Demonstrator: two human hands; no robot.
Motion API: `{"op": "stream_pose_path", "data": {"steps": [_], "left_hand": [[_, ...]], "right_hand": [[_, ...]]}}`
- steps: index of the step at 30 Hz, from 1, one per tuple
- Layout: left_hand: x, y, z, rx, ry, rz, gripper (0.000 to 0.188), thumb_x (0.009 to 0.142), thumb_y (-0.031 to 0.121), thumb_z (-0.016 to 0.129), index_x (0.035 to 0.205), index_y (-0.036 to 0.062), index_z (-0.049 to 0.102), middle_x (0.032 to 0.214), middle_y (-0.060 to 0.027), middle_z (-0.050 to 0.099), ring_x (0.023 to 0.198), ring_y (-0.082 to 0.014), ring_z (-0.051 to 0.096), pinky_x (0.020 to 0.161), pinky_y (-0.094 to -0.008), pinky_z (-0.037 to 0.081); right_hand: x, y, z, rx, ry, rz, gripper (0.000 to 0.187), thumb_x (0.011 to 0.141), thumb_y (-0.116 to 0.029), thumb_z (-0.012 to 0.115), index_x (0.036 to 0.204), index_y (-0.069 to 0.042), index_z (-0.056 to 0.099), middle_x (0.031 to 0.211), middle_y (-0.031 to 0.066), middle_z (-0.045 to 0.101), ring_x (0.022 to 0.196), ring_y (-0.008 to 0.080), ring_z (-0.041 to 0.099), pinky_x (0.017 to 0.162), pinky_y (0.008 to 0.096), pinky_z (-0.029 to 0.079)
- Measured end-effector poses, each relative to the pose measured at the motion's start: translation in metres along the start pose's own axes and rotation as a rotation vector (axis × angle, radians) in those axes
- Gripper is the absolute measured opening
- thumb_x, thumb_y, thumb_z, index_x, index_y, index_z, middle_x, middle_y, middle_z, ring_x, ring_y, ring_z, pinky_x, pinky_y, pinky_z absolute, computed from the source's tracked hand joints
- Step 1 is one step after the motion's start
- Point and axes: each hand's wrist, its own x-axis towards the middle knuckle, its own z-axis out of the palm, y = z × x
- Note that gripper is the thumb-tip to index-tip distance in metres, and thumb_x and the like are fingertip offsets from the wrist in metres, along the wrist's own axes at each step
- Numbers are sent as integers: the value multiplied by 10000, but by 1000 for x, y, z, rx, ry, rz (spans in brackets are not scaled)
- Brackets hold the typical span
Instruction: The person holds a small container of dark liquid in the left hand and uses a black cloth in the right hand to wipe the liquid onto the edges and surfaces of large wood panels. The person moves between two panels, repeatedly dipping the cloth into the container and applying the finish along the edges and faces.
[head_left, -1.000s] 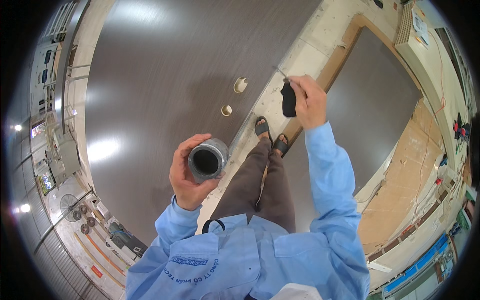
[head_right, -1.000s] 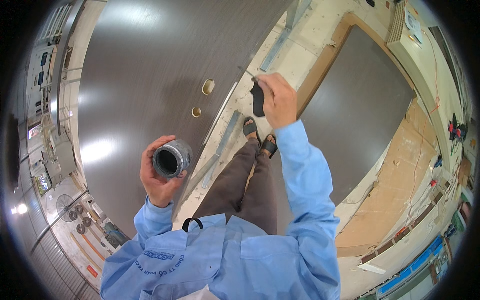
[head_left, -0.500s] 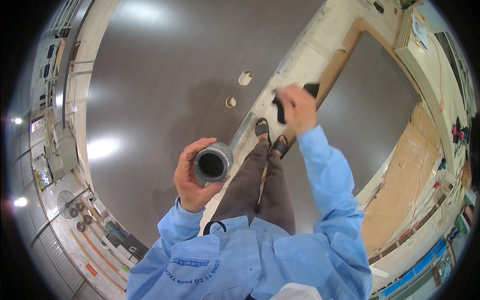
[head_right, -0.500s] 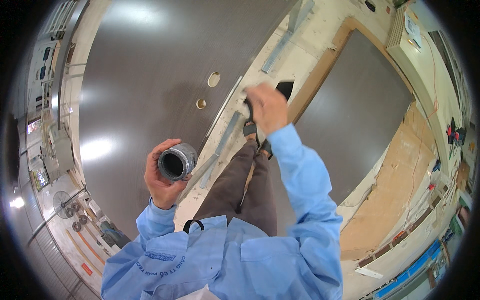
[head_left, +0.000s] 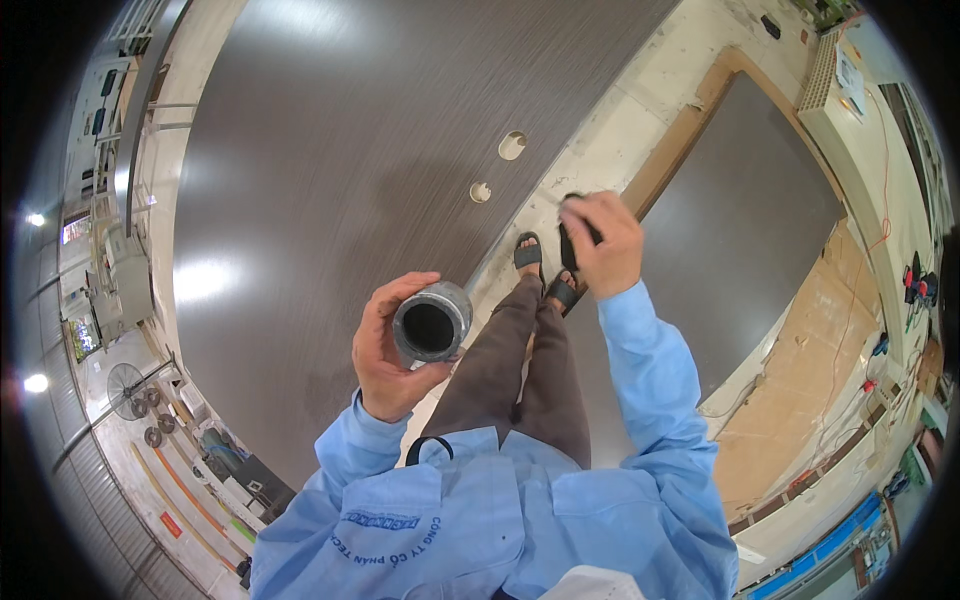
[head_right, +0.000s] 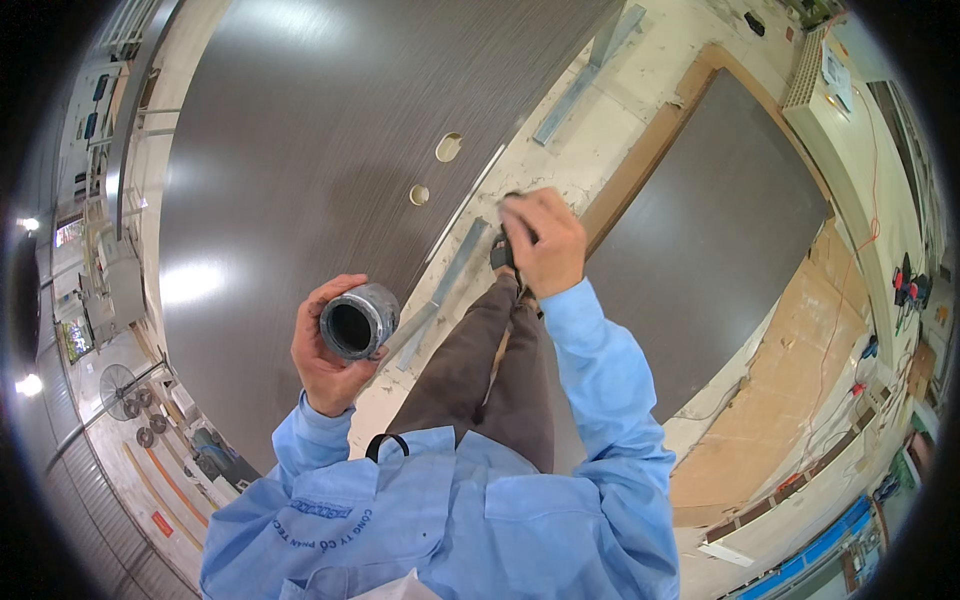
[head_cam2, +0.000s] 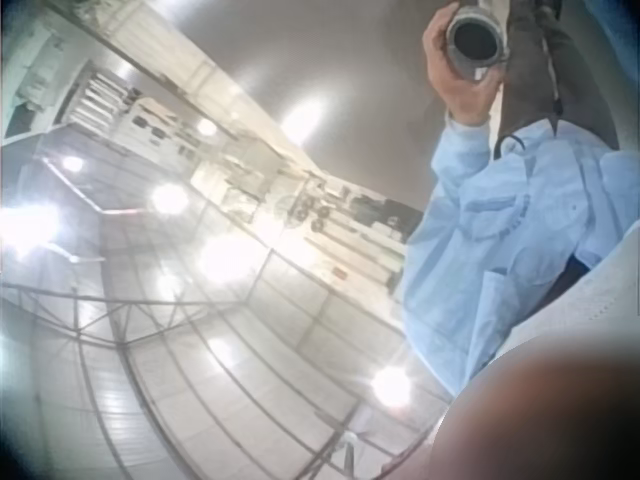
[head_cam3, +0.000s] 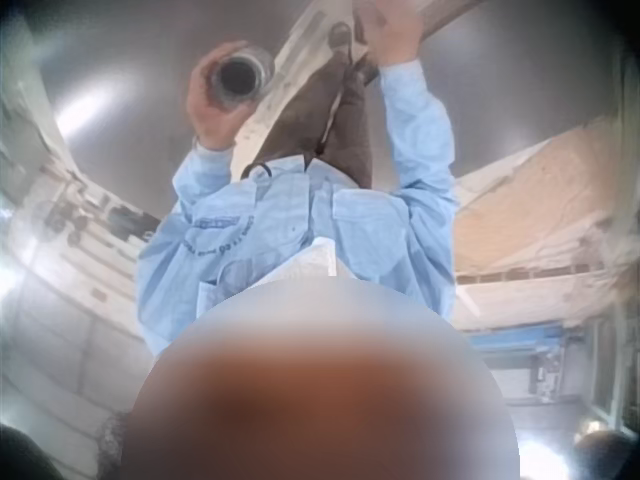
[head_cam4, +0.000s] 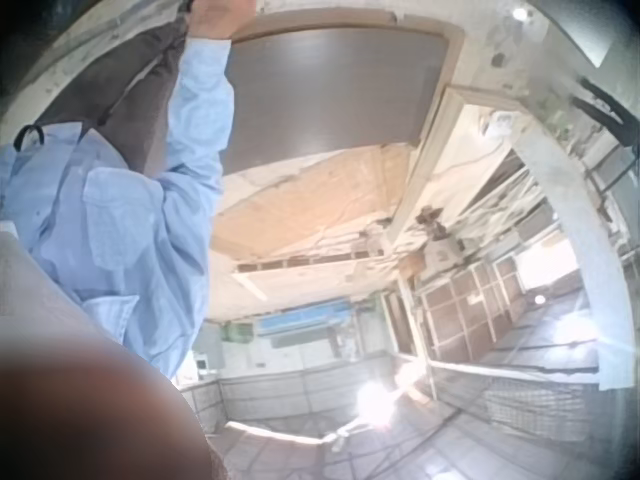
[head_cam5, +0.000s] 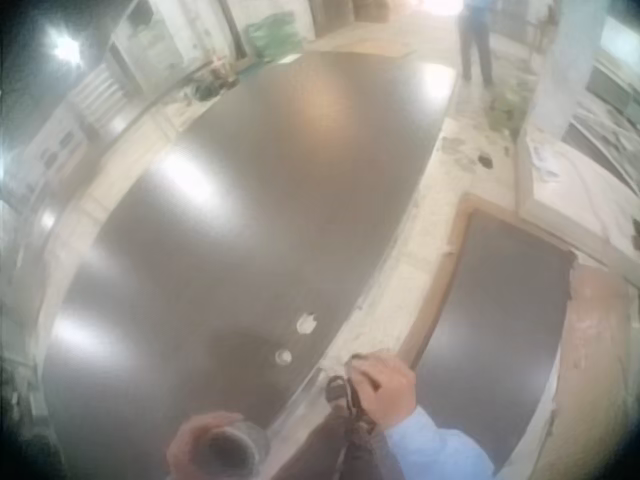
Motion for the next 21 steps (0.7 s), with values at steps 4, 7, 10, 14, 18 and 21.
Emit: {"op": "stream_pose_path", "data": {"steps": [4,7,10,14,18,21], "left_hand": [[-3,1,0,38,3,0,769,659,-17,892,1366,19,592,1405,-182,651,1273,-257,663,1112,-388,513],[-5,1,0,30,12,5,775,657,-17,894,1369,24,591,1408,-180,652,1274,-263,664,1112,-393,515],[-8,0,1,20,17,5,776,658,-20,891,1372,25,591,1409,-180,650,1279,-273,662,1118,-400,511],[-8,2,2,55,4,-6,775,658,-18,888,1374,22,593,1409,-177,649,1287,-280,657,1123,-405,507],[-9,5,3,16,26,-11,772,659,-9,886,1374,24,596,1408,-172,651,1286,-279,659,1120,-405,511],[-11,6,1,91,19,-3,770,660,-9,886,1373,24,597,1408,-177,651,1285,-277,660,1120,-405,509]], "right_hand": [[-9,8,-2,-66,26,-34,158,856,-27,814,1003,-75,785,938,90,692,826,282,704,729,369,567],[-7,13,-3,-62,-72,-47,147,863,-33,807,1001,-80,784,939,95,687,818,287,698,725,371,565],[-6,10,-3,-7,12,-155,156,865,-34,803,1013,-80,782,952,94,691,813,289,696,727,366,568],[-10,-5,0,-53,2,86,181,845,-11,801,1010,-81,778,953,89,690,830,287,713,724,370,570],[-24,-13,3,34,-233,-196,192,838,-14,808,1011,-93,783,961,80,687,815,277,717,707,359,571],[-29,-10,3,59,-83,-96,197,846,-12,801,1023,-96,786,966,88,690,807,285,714,702,359,570]]}}
